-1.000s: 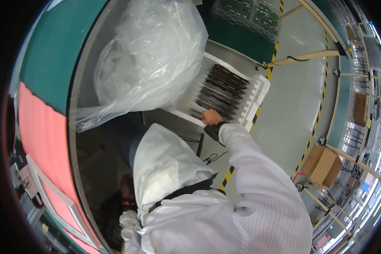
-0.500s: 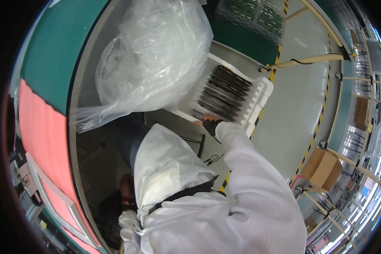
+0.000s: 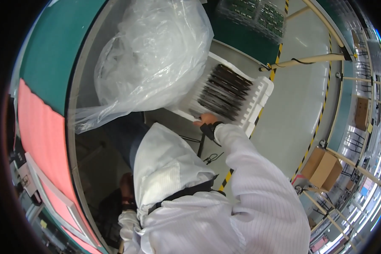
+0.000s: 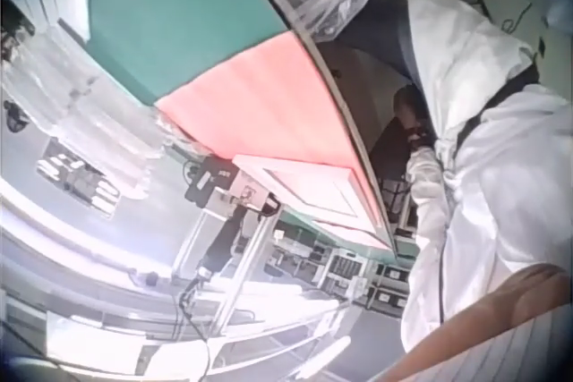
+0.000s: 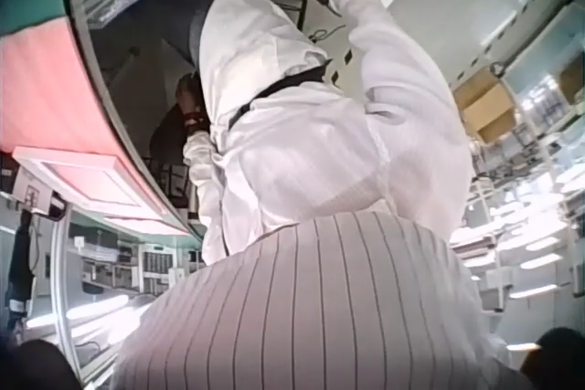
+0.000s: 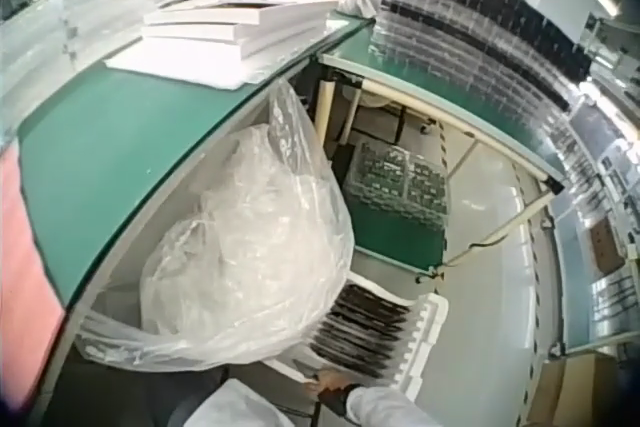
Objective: Assembling an LCD screen into a plastic frame and preparing components.
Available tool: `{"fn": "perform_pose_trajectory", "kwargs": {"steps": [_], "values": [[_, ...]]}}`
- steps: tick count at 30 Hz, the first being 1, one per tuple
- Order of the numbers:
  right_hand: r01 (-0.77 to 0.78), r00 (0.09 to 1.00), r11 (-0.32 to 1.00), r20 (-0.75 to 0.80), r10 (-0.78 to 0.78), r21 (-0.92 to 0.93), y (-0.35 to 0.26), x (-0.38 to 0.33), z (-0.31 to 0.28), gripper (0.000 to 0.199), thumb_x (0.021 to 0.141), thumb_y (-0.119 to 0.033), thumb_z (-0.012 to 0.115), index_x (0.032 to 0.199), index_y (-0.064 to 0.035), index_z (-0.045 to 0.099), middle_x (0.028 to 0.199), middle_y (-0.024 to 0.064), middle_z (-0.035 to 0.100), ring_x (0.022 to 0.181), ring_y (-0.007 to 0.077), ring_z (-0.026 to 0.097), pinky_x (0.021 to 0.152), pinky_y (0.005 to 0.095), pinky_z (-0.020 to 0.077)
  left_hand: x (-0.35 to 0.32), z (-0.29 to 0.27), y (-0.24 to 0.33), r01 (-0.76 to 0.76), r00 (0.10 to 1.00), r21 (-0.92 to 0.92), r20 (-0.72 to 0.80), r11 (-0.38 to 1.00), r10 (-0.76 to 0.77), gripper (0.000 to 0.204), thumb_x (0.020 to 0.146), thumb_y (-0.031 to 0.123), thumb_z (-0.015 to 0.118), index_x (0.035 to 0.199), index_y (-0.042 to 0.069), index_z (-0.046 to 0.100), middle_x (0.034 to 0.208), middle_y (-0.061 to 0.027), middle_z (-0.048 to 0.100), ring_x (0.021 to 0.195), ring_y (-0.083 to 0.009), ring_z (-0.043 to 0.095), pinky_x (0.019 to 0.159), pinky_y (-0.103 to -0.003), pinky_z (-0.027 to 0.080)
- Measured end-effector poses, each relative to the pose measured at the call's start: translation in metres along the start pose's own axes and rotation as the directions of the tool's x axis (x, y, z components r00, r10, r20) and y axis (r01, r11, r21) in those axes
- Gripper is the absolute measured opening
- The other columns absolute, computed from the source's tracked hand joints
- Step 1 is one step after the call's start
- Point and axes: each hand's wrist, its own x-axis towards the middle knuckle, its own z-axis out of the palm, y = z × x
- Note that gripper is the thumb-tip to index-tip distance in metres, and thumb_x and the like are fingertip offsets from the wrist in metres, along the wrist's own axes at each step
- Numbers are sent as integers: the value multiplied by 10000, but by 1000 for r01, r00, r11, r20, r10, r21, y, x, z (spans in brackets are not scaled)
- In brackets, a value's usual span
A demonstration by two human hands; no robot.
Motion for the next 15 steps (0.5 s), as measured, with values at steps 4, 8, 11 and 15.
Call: {"fn": "perform_pose_trajectory", "kwargs": {"steps": [4,8,11,15], "values": [[54,998,998,-40,-55,-17,-2,-5,-6,607,762,-524,710,1041,15,699,1004,241,682,971,404,638,884,454,488,3,7,-4,124,992,-105,26,987,-122,179,886,35,573,1048,6,645,1019,-186,641,944,-379,608,854,-453,496],[132,989,991,-63,-132,1,-15,-9,-11,397,801,-322,708,1037,-4,688,1013,233,679,958,412,631,868,465,493,-1,9,-13,230,971,-323,16,918,-238,195,896,48,561,1066,10,647,1040,-192,643,964,-384,607,874,-462,488],[157,978,987,-137,-155,10,-10,-17,-13,292,813,-256,684,1001,-33,697,974,217,682,925,411,633,833,473,499,5,7,-1,181,983,-177,74,967,-171,217,894,48,562,1090,10,649,1066,-203,643,982,-387,608,893,-467,481],[175,962,980,-193,-191,-98,-21,-17,-13,205,853,-211,615,1000,-88,688,910,197,681,888,411,632,781,496,501,1,2,-15,220,975,-231,83,948,-206,189,898,74,577,1059,9,651,1043,-202,643,962,-392,602,869,-472,479]]}}
